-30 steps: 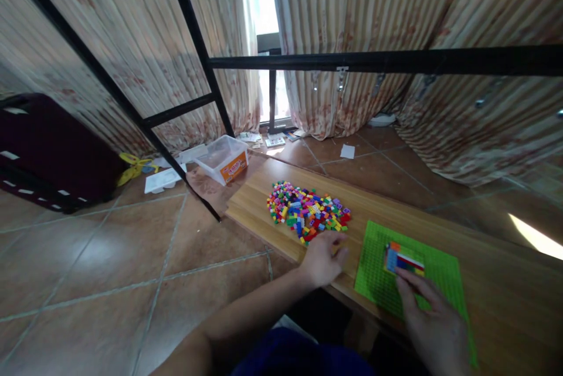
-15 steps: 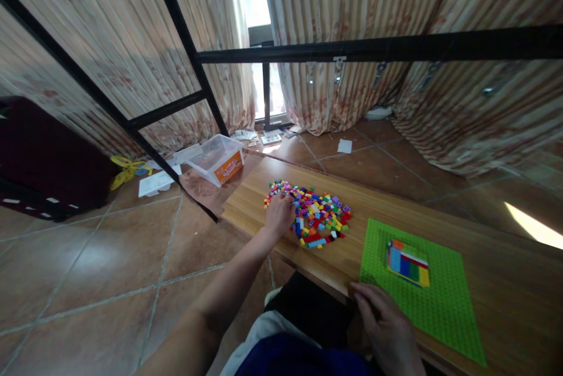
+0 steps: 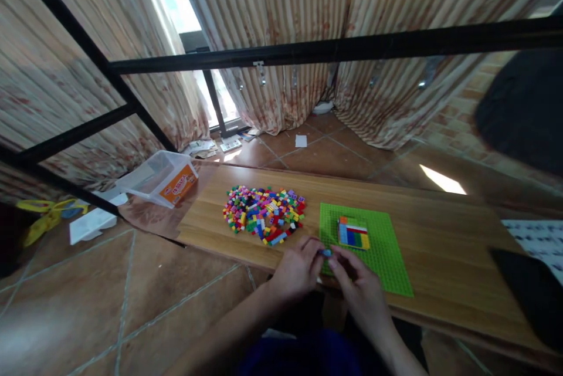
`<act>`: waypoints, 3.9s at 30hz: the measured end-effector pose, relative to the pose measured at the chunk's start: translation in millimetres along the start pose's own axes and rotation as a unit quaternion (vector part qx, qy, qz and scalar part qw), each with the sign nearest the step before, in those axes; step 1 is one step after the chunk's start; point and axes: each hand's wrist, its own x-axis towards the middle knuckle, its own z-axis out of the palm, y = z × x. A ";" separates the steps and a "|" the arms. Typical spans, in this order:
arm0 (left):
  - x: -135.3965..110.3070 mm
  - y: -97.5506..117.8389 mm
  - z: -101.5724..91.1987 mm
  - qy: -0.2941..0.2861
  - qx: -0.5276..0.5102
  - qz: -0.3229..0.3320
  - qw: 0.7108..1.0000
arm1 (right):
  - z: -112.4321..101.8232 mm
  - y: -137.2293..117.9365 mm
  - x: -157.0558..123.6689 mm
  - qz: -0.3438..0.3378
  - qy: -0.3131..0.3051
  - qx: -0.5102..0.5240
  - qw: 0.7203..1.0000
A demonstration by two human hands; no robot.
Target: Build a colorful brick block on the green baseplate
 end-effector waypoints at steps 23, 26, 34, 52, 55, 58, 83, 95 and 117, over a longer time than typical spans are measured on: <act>74.0 -8.8 36.2 0.049 -0.079 -0.064 0.994 | -88.2 36.8 92.1 -0.070 0.078 -0.104 0.989; 98.4 -18.9 41.1 0.018 -0.119 -0.102 0.987 | -85.7 40.4 108.5 -0.078 0.032 -0.110 0.990; 137.6 -29.0 61.0 -0.057 -0.162 -0.105 0.980 | -88.4 47.2 122.2 -0.053 -0.033 -0.116 0.991; 143.2 -32.6 78.5 -0.086 -0.209 -0.128 0.966 | -90.8 30.7 128.2 -0.065 -0.080 -0.142 0.984; 143.0 -29.5 78.3 -0.080 -0.213 -0.142 0.963 | -91.3 32.0 127.5 -0.056 -0.074 -0.116 0.989; 143.7 -26.8 79.2 -0.076 -0.225 -0.157 0.959 | -90.5 34.5 126.3 -0.034 -0.058 -0.078 0.995; 147.4 -20.7 86.8 -0.061 -0.231 -0.232 0.943 | -72.8 56.3 136.4 0.085 0.061 0.055 0.993; 80.2 -8.3 32.8 0.077 -0.158 -0.093 0.980 | -86.5 62.3 85.1 0.051 0.174 0.075 0.981; -52.1 -74.1 -25.7 0.162 0.074 -0.224 0.958 | 41.1 19.5 8.0 -0.153 -0.120 -0.161 0.968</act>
